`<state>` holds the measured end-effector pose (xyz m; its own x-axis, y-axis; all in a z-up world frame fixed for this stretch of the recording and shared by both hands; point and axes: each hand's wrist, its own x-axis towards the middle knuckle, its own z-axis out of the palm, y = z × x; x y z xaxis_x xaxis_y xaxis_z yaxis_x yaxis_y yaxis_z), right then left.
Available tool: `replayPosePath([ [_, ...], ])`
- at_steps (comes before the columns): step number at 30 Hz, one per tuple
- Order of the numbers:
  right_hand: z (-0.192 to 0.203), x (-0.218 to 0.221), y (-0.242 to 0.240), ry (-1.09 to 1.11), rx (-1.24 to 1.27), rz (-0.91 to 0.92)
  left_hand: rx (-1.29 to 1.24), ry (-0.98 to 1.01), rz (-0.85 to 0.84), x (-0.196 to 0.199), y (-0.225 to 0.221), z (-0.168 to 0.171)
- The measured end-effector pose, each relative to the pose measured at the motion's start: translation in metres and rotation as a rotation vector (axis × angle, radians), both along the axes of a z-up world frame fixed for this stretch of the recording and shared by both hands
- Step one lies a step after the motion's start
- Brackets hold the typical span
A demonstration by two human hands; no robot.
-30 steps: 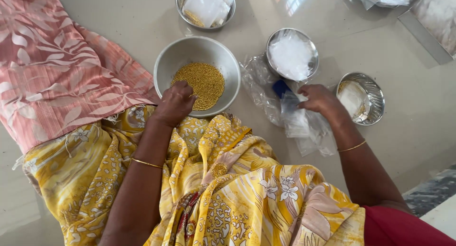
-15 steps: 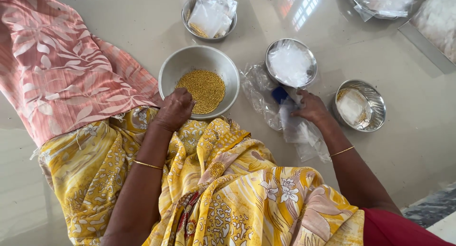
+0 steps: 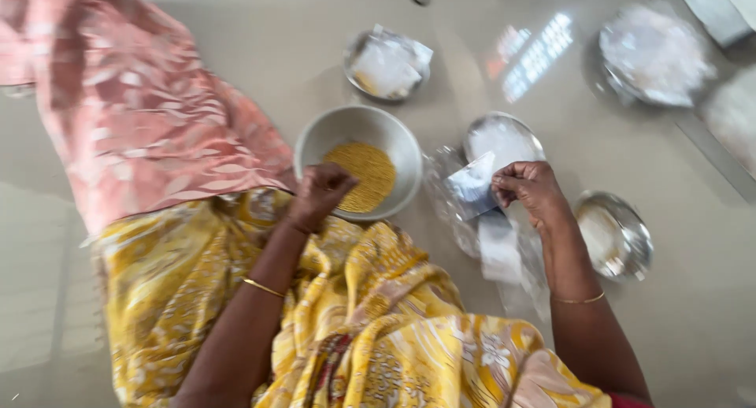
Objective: Packaging small yellow food grains into plastic bags.
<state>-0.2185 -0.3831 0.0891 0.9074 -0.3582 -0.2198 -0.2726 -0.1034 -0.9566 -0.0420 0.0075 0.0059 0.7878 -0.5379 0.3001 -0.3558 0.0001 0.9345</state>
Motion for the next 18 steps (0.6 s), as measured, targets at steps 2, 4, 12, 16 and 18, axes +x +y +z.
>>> replayPosePath([
  [2, 0.001, 0.039, 0.033, 0.005, 0.001, 0.056, 0.006, -0.017, 0.034, 0.003, -0.001, 0.0],
  [4, -0.012, 0.075, 0.063, 0.011, 0.003, 0.115, 0.015, -0.031, 0.072, 0.0, 0.003, 0.003],
  [12, -0.03, 0.161, 0.16, 0.065, -0.026, 0.418, -0.145, 0.439, -0.015, 0.018, 0.008, -0.015],
  [16, 0.01, 0.155, 0.19, 0.024, 0.192, 0.286, -0.35, 0.585, 0.108, 0.018, 0.012, 0.0],
  [18, -0.004, 0.148, 0.187, 0.063, 0.221, 0.304, -0.453, 0.674, 0.244, 0.019, 0.012, 0.0],
])
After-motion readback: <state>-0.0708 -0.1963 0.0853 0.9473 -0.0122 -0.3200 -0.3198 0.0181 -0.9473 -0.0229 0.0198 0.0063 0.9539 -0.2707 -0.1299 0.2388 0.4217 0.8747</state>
